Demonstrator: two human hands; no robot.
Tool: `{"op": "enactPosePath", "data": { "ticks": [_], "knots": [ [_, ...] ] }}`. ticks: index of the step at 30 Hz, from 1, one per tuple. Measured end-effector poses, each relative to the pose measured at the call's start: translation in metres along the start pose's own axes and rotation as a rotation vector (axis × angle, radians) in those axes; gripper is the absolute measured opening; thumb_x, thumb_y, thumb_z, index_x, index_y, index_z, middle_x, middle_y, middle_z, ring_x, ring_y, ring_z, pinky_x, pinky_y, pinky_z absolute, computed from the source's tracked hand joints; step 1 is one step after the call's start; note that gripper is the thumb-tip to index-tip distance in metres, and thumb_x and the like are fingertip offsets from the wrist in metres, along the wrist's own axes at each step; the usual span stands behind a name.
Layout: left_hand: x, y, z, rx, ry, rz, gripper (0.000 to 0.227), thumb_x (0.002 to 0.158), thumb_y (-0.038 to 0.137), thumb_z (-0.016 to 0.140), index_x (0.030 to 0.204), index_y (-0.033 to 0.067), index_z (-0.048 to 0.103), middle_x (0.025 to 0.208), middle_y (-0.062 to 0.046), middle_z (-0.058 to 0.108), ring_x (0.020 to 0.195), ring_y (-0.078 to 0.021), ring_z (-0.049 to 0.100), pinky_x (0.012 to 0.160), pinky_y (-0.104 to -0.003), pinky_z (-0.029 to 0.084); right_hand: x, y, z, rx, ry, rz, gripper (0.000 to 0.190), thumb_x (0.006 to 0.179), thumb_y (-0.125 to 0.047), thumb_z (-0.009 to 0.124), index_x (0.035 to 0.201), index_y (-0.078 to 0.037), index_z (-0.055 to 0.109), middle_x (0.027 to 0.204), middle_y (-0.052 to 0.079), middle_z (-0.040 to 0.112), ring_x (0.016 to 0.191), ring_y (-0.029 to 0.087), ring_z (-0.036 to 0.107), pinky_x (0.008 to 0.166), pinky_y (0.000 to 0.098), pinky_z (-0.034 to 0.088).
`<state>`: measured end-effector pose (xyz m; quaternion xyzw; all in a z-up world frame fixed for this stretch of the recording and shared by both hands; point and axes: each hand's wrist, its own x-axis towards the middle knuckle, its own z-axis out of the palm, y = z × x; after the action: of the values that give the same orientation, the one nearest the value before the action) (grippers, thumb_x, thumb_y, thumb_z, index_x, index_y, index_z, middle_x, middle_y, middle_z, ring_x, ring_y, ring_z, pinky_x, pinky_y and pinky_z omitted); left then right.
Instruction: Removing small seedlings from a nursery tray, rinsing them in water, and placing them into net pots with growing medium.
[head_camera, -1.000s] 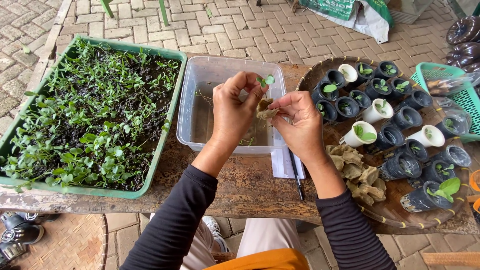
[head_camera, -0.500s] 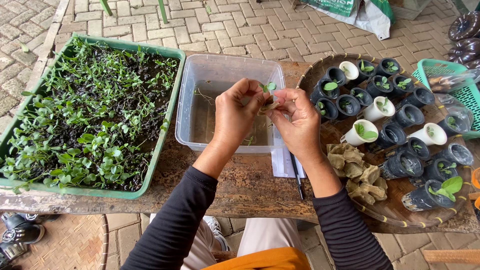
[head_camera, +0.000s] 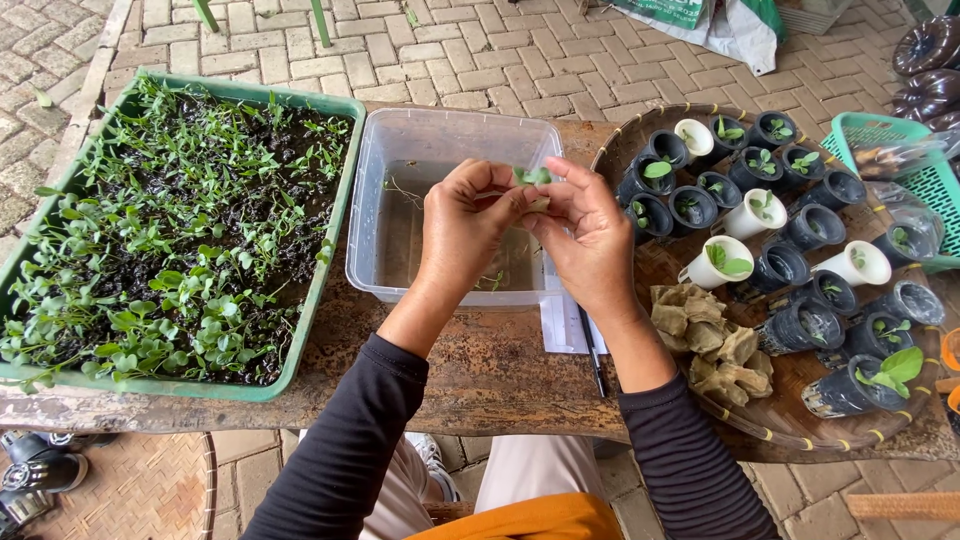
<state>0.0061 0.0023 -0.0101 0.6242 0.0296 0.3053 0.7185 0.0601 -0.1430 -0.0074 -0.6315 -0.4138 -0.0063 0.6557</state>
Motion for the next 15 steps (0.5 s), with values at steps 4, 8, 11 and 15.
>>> {"op": "enactPosePath", "data": {
  "ticks": [4, 8, 11, 15],
  "knots": [
    [-0.002, 0.018, -0.002, 0.069, -0.041, -0.045, 0.021, 0.09, 0.006, 0.075, 0.109, -0.0012, 0.069, 0.094, -0.005, 0.077, 0.086, -0.0085, 0.074, 0.077, -0.025, 0.064, 0.001, 0.004, -0.005, 0.203, 0.058, 0.042, 0.058, 0.097, 0.01, 0.071, 0.147, 0.0, 0.046, 0.115, 0.012, 0.072, 0.108, 0.015, 0.071, 0.098, 0.0304, 0.061],
    [-0.003, 0.012, -0.004, 0.157, -0.129, -0.001, 0.039, 0.084, 0.007, 0.082, 0.119, -0.0039, 0.068, 0.103, -0.007, 0.077, 0.092, -0.0087, 0.073, 0.082, -0.025, 0.062, 0.002, 0.0, -0.011, 0.239, 0.043, 0.09, 0.059, 0.095, 0.007, 0.075, 0.148, -0.001, 0.048, 0.119, 0.013, 0.072, 0.109, 0.015, 0.069, 0.099, 0.0292, 0.057],
    [-0.006, 0.011, -0.008, 0.196, -0.122, -0.041, 0.034, 0.086, 0.009, 0.081, 0.117, -0.0041, 0.072, 0.099, -0.008, 0.08, 0.09, -0.0076, 0.074, 0.081, -0.025, 0.063, 0.002, -0.007, -0.01, 0.239, 0.03, 0.118, 0.059, 0.094, 0.007, 0.075, 0.146, -0.001, 0.049, 0.117, 0.014, 0.073, 0.106, 0.015, 0.07, 0.097, 0.0292, 0.058],
    [-0.009, 0.016, -0.016, 0.104, -0.137, -0.075, 0.028, 0.09, 0.008, 0.079, 0.115, -0.0034, 0.073, 0.1, -0.008, 0.08, 0.09, -0.0059, 0.072, 0.079, -0.024, 0.061, 0.006, -0.015, -0.01, 0.25, -0.03, 0.151, 0.059, 0.093, 0.009, 0.075, 0.145, 0.001, 0.049, 0.117, 0.013, 0.073, 0.107, 0.015, 0.071, 0.097, 0.0306, 0.06]
  ]
}}
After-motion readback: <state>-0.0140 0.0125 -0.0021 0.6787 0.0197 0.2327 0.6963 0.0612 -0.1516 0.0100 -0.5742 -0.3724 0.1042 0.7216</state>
